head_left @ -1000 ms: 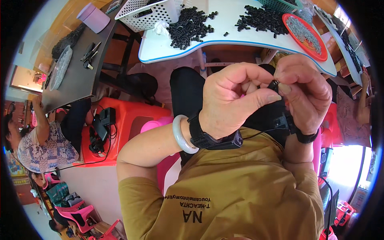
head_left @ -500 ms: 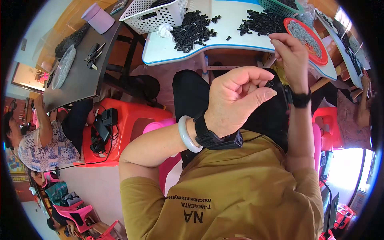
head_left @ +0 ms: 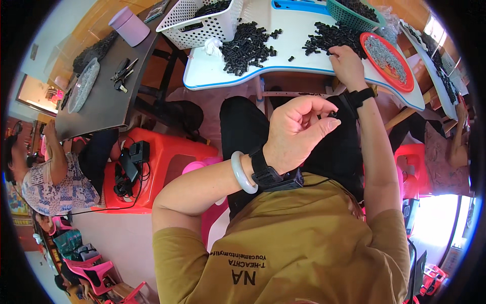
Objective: Manually assemble small plastic components by inserting metal pins into them.
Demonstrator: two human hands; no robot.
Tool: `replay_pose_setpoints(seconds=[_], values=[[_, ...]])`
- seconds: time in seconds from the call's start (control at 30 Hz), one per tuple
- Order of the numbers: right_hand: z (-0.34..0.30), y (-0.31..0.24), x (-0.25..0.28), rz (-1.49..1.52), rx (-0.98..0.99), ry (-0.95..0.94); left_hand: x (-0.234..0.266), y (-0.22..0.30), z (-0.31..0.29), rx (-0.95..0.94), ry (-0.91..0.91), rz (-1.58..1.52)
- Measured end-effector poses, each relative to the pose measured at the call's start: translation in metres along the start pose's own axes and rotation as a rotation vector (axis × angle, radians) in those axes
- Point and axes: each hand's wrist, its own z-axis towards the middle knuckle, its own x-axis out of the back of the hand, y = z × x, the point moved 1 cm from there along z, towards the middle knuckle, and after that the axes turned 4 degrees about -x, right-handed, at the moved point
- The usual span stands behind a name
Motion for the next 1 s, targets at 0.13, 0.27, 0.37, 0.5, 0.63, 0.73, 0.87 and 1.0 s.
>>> replay_pose_setpoints(seconds=[0.13,0.27,0.37,0.5,0.63,0.73,0.87,1.0], values=[[-0.001,0.005,0.000,0.103,0.110,-0.054,0.001,-0.003,0.000,-0.003,-0.011,0.060],[0.000,0.008,0.004,0.409,0.034,-0.033,0.001,-0.005,-0.001,0.000,-0.012,0.069],[0.001,0.002,0.005,0.354,0.112,-0.022,0.001,-0.008,-0.001,0.033,-0.012,0.073],[0.000,-0.010,0.002,0.302,0.166,-0.105,0.003,-0.009,-0.001,0.010,-0.023,0.124],[-0.005,-0.019,-0.001,0.330,0.223,-0.089,0.003,-0.010,0.000,0.013,-0.015,0.109],[-0.009,-0.022,-0.001,0.380,0.233,-0.070,0.003,-0.010,0.000,0.018,-0.007,0.098],[-0.014,-0.026,0.001,0.597,0.143,-0.047,0.003,-0.010,0.000,0.015,-0.015,0.118],[-0.019,-0.030,-0.002,0.309,0.303,-0.012,0.003,-0.012,0.000,0.017,-0.010,0.127]])
